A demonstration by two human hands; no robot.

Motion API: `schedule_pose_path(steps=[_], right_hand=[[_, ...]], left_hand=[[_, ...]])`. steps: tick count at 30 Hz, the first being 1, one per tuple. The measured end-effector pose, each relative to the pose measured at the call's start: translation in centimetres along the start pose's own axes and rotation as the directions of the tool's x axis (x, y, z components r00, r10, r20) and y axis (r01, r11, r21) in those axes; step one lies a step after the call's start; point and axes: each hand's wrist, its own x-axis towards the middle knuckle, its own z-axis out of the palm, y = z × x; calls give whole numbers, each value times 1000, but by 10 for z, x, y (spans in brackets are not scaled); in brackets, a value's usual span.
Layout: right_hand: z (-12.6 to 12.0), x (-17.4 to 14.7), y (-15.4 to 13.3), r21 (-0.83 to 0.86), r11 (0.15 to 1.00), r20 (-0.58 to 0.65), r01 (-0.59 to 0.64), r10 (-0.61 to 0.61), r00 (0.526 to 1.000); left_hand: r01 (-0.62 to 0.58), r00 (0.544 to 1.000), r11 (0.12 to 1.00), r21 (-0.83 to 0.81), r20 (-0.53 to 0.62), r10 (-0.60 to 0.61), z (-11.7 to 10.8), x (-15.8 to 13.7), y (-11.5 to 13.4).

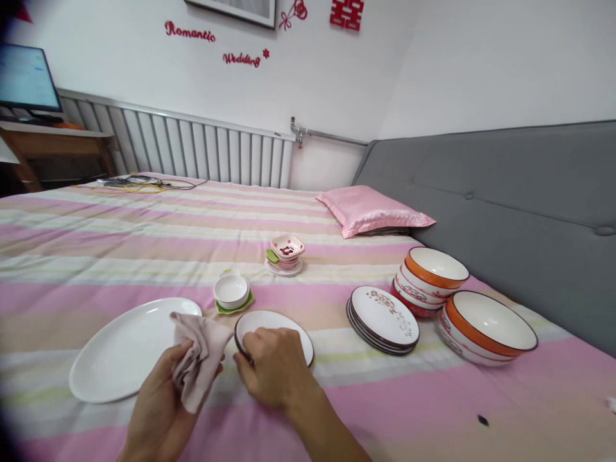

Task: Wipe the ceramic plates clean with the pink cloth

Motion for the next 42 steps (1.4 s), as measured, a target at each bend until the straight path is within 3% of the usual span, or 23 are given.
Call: schedule_pose_path(steps=[4, 7, 10, 13, 15, 18, 21, 24, 27, 29, 31, 34, 38, 42], right_hand=[[4, -4, -7, 118, 993, 229, -5, -22, 973], [-6, -4, 1, 259, 955, 205, -144, 91, 975], [-24, -1, 12, 558, 780, 168, -284, 230, 959], [-35, 0, 14, 776, 544, 246, -319, 206, 947], [-34, 0, 7, 802, 505, 264, -318, 177, 948], [-24, 0, -8, 775, 561, 195, -290, 225, 955], [-15, 0, -19, 752, 596, 111, -281, 306, 946], [-14, 2, -18, 745, 601, 73, -289, 358, 931], [-18, 5, -7, 664, 676, -7, -320, 434, 901], [-20, 7, 6, 539, 743, -63, -395, 504, 862], [-19, 7, 20, 351, 779, -101, -520, 584, 806], [-9, 5, 37, 76, 745, -63, -663, 667, 743], [12, 2, 45, -66, 772, 57, -633, 636, 770], [30, 3, 45, -44, 820, 74, -570, 572, 817]], left_hand=[[-6, 996, 999, -47, 89, 10, -2, 2, -1], [-101, 980, 994, 46, 174, 92, -4, 3, -6], [-217, 948, 955, 204, 279, 155, -6, 4, -12], [-293, 903, 906, 307, 399, 157, -7, 5, -20], [-331, 888, 880, 339, 429, 169, -7, 6, -25], [-437, 856, 806, 399, 460, 236, -9, 7, -29], [-559, 814, 645, 521, 492, 309, -12, 8, -29], [-615, 780, 510, 601, 558, 283, -13, 6, -28], [-664, 740, 406, 628, 630, 236, -12, 6, -29], [-660, 750, 353, 663, 610, 256, -13, 7, -30], [-612, 791, 334, 717, 537, 295, -14, 11, -30], [-508, 844, 297, 809, 399, 357, -19, 17, -29], [-399, 885, 116, 910, 349, 307, -26, 24, -30], [-460, 859, -33, 887, 454, 238, -29, 28, -32]])
